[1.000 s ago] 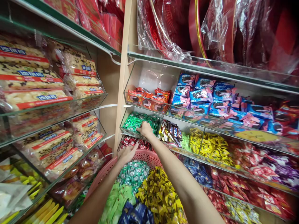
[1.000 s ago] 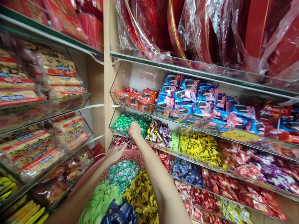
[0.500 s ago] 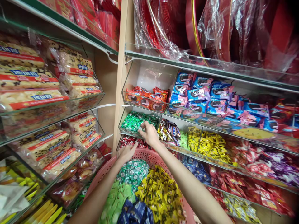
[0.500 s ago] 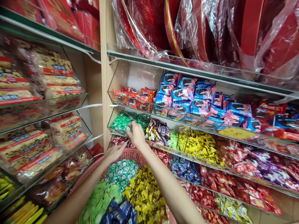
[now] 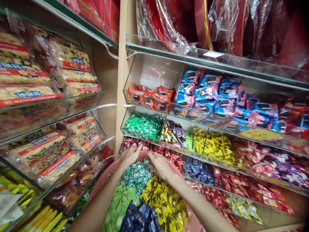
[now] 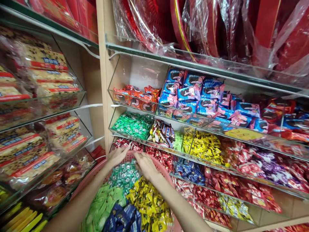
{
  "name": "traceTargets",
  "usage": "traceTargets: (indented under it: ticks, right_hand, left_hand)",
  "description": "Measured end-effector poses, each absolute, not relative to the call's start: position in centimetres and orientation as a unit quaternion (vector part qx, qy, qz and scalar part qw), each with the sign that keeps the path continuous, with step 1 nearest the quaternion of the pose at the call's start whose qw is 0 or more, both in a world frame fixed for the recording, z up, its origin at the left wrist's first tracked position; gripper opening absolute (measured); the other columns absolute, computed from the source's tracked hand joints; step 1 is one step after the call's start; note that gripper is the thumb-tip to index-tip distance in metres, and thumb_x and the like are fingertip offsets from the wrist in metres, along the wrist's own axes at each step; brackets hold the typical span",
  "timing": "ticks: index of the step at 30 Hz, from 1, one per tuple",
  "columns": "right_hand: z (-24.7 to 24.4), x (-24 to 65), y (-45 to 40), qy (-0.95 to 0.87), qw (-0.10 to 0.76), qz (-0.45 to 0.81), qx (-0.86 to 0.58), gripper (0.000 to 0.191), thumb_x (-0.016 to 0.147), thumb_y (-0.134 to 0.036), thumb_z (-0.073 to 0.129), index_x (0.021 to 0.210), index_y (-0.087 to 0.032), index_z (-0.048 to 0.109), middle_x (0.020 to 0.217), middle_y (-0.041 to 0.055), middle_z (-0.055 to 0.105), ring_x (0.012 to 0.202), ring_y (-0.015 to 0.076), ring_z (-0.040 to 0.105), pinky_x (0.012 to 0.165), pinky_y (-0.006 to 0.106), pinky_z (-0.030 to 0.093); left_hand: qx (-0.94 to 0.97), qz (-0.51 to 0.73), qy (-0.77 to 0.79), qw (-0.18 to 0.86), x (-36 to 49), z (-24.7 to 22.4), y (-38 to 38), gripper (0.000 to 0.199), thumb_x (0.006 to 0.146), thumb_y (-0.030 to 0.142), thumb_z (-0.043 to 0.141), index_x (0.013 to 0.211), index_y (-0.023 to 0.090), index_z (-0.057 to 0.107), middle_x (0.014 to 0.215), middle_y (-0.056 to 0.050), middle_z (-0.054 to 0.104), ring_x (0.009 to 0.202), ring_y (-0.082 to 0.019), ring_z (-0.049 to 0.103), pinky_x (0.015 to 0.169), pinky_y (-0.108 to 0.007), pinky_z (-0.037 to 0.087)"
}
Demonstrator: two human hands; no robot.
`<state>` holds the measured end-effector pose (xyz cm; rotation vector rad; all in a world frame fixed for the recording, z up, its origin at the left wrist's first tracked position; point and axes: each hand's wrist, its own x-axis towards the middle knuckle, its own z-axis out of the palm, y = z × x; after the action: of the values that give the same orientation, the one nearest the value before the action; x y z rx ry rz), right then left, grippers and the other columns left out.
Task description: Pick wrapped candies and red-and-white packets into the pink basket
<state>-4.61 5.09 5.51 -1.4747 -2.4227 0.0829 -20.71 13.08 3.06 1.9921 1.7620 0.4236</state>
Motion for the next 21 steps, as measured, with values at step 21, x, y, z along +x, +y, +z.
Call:
traceTargets:
  ticks: [21]
  right_hand:
    - [11.2,-7.5,8.7,-0.840,0.195,-0.053,-0.503,0.023,0.086,-0.025,0.038,0.107,-0.019,0.045,0.097,0.0068,0.055,0.093,0.0170,0.048,0.079,0.029,0.037]
  left_hand:
    - [0.726,0.162,0.633,0.213,-20.7,2.2,13.4,0.074,0.073,0.071,0.006,0.094,0.031,0.065,0.093,-0.007,0.067,0.091,-0.028,0.059,0.072,-0.035,0.042]
